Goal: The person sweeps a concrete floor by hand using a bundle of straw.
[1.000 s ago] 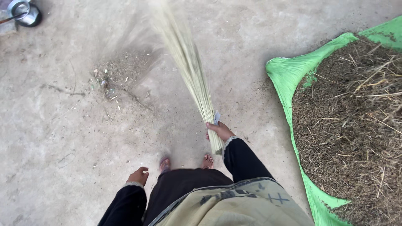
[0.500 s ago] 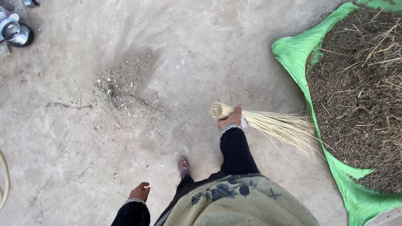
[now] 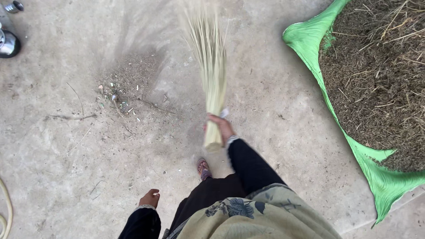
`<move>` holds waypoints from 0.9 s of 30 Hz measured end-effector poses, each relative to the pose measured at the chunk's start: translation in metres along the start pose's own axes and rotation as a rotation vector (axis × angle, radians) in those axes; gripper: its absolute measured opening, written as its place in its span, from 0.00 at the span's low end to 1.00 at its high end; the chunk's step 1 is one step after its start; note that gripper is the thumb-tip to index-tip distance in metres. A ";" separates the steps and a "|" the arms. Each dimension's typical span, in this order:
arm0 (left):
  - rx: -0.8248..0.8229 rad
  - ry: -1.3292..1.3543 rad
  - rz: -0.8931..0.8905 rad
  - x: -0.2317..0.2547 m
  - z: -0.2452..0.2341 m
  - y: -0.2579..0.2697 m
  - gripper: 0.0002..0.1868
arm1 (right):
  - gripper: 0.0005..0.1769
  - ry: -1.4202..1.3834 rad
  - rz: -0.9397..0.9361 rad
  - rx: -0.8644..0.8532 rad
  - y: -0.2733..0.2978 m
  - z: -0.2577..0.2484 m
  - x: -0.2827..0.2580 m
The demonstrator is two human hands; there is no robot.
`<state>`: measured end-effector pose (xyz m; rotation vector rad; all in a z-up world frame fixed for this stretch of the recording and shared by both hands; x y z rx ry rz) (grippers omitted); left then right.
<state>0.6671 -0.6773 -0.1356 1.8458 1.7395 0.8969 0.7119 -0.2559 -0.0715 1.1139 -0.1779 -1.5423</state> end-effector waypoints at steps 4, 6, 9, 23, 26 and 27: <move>0.004 0.032 0.076 0.016 -0.011 0.010 0.20 | 0.27 -0.008 0.029 0.231 -0.018 -0.133 -0.002; -0.012 0.001 0.114 0.021 -0.018 0.010 0.20 | 0.26 -0.098 0.042 0.354 0.000 -0.182 0.002; -0.041 -0.117 0.165 0.020 -0.023 0.012 0.20 | 0.25 -0.260 0.040 0.532 0.046 -0.236 0.013; 0.035 -0.041 0.206 0.052 -0.035 -0.028 0.19 | 0.20 -0.727 -0.247 0.638 0.107 -0.282 -0.072; 0.051 0.017 0.193 0.054 -0.024 -0.021 0.19 | 0.19 -0.697 -0.118 0.645 0.092 -0.249 -0.045; 0.059 0.024 0.180 0.050 -0.019 -0.016 0.19 | 0.19 -0.604 -0.029 0.687 0.092 -0.237 -0.025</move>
Point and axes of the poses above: each hand's wrist, its own y-axis away from the middle knuckle, its own z-axis out of the palm, x = y × z, the point moved 4 cm from there along -y, towards the middle knuckle, and after that the axes turned 3 degrees about x, right-handed, at the moved point
